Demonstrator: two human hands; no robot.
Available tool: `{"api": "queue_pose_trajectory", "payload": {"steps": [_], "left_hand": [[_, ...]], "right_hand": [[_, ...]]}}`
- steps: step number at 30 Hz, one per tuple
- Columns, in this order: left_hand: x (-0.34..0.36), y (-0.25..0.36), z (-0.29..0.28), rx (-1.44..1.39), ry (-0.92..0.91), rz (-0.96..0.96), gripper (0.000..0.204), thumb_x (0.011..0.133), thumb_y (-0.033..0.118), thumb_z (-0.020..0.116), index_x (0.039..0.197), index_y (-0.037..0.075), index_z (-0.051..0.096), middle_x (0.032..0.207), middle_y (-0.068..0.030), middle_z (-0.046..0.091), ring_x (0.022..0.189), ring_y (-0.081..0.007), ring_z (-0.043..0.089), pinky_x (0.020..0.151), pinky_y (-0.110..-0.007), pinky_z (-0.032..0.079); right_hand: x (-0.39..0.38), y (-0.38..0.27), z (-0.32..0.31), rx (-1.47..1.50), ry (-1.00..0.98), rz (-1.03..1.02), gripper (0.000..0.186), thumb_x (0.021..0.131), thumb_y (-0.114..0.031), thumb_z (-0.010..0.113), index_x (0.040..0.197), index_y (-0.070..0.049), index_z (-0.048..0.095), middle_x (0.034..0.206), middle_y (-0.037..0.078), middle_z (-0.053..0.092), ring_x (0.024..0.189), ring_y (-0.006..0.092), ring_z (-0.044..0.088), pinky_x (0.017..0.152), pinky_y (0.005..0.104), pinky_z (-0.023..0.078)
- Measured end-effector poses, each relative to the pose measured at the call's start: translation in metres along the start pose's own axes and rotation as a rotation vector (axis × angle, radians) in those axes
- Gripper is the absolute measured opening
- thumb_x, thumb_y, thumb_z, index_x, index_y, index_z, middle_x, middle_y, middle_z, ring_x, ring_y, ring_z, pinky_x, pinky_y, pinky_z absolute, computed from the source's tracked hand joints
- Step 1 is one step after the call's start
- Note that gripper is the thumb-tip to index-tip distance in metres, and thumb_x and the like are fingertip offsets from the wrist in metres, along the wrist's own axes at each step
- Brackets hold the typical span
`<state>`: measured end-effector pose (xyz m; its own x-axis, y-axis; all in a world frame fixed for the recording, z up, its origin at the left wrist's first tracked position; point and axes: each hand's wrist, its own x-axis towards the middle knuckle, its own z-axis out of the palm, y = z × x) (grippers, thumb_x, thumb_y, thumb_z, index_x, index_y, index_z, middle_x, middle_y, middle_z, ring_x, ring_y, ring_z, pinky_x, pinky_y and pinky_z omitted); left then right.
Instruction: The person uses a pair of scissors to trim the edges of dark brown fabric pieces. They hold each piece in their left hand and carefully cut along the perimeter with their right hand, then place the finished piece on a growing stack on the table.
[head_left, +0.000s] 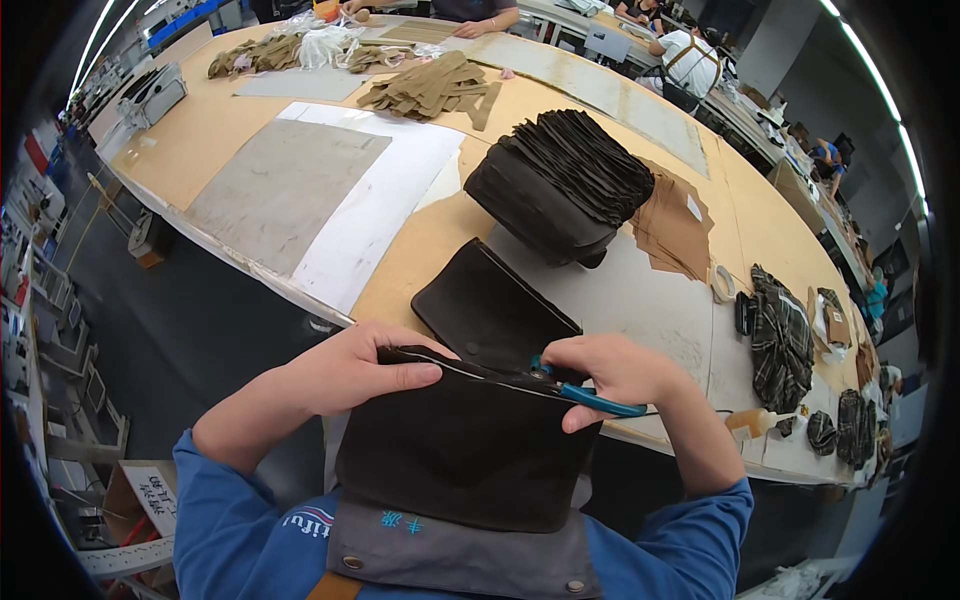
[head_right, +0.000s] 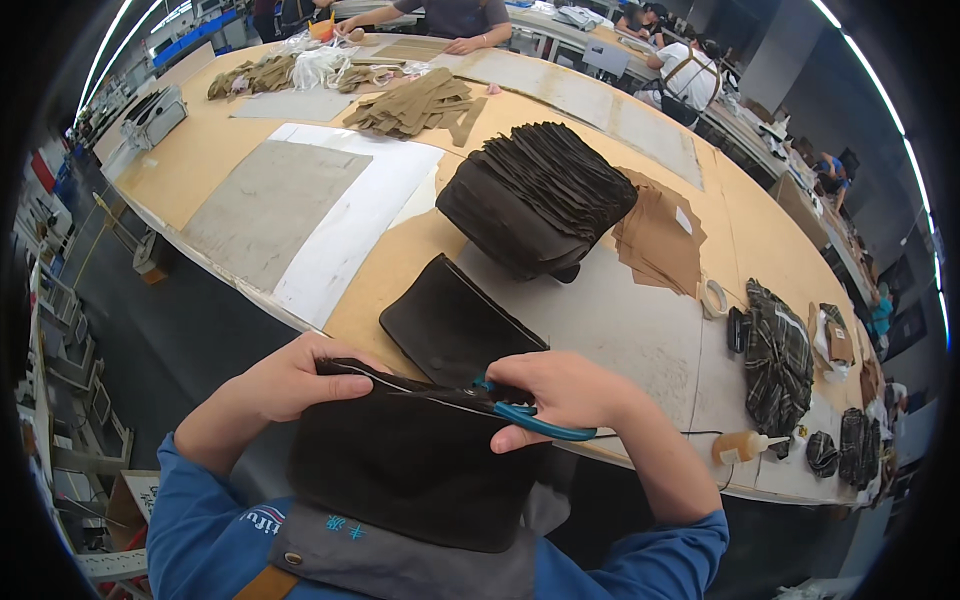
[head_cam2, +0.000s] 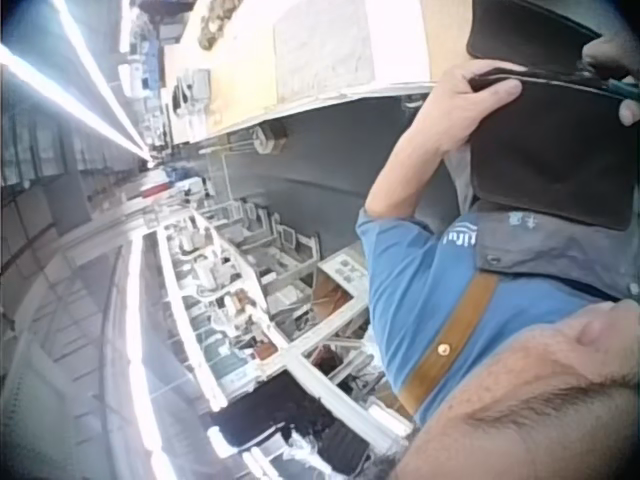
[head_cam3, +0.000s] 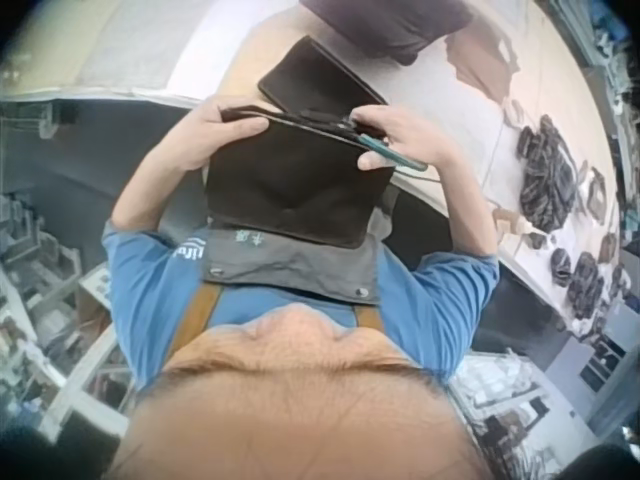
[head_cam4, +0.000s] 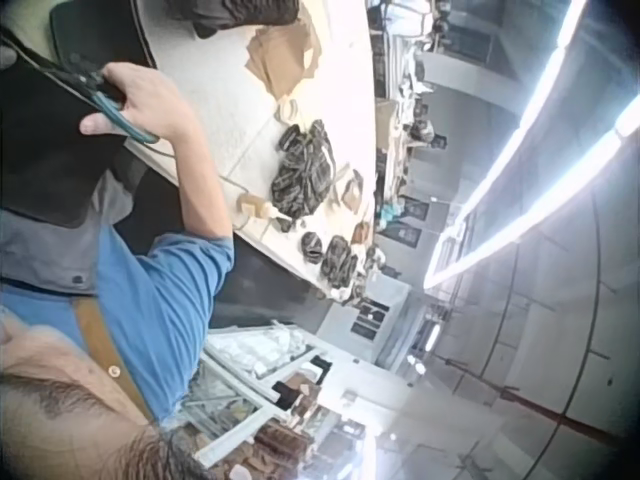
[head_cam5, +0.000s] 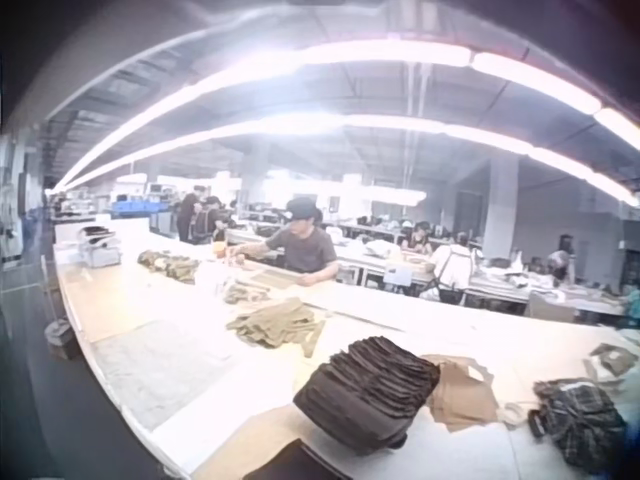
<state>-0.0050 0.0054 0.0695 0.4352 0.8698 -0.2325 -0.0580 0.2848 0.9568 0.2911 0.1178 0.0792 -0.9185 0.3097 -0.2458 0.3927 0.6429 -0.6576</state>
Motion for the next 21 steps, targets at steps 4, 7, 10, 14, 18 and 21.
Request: {"api": "queue_pose_trajectory", "payload": {"steps": [4,7,10,14,18,21], "left_hand": [[0.0019,-0.0004,0.0003,0.027,0.009,-0.026,0.029,0.094,0.018,0.061,0.118,0.003,0.063,0.102,-0.0007,0.065,0.094,-0.0059,0.056,0.085,-0.022,0.045],[0.0040,0.0009,0.0003,0.043,0.001,-0.054,0.028,0.094,0.019,0.061,0.118,0.004,0.063,0.101,-0.0002,0.065,0.093,-0.0052,0.056,0.084,-0.021,0.045],[0.0052,0.0008,0.0000,0.050,-0.008,-0.034,0.028,0.094,0.018,0.060,0.118,0.004,0.063,0.100,0.0001,0.065,0.092,-0.0048,0.055,0.083,-0.021,0.045],[0.0044,0.0005,0.0002,0.002,-0.010,-0.032,0.027,0.094,0.017,0.060,0.118,0.005,0.063,0.101,-0.0001,0.064,0.093,-0.0049,0.055,0.084,-0.021,0.045],[0.0034,0.0002,-0.0015,0.013,0.004,-0.057,0.028,0.094,0.017,0.061,0.118,0.005,0.063,0.104,-0.0012,0.065,0.097,-0.0062,0.056,0.088,-0.023,0.044],[0.0048,-0.0005,-0.0014,-0.016,0.002,-0.095,0.028,0.093,0.017,0.061,0.118,0.005,0.063,0.107,-0.0022,0.065,0.100,-0.0076,0.056,0.090,-0.023,0.044]], "right_hand": [[-0.0047,-0.0020,0.0020,0.011,0.033,-0.007,0.073,0.072,-0.069,0.065,0.093,0.000,0.055,0.079,0.015,0.055,0.077,0.0340,0.058,0.068,0.0401,0.046],[-0.0068,-0.0019,0.0032,0.009,0.058,-0.004,0.072,0.072,-0.069,0.065,0.090,0.001,0.056,0.076,0.016,0.055,0.074,0.0350,0.057,0.065,0.0403,0.046],[-0.0075,-0.0032,0.0040,-0.030,0.080,0.012,0.071,0.070,-0.068,0.067,0.086,0.000,0.057,0.071,0.015,0.055,0.068,0.0353,0.057,0.061,0.0400,0.045],[-0.0067,-0.0041,0.0046,-0.063,0.103,0.036,0.069,0.066,-0.068,0.071,0.078,-0.001,0.057,0.062,0.013,0.053,0.061,0.0338,0.055,0.056,0.0387,0.043],[-0.0049,-0.0043,0.0038,-0.048,0.112,0.056,0.067,0.064,-0.067,0.073,0.072,-0.003,0.056,0.057,0.011,0.050,0.055,0.0315,0.054,0.052,0.0373,0.041],[-0.0077,-0.0024,0.0066,-0.024,0.125,0.060,0.065,0.063,-0.066,0.074,0.070,-0.004,0.056,0.055,0.011,0.049,0.053,0.0309,0.053,0.051,0.0366,0.041]]}}
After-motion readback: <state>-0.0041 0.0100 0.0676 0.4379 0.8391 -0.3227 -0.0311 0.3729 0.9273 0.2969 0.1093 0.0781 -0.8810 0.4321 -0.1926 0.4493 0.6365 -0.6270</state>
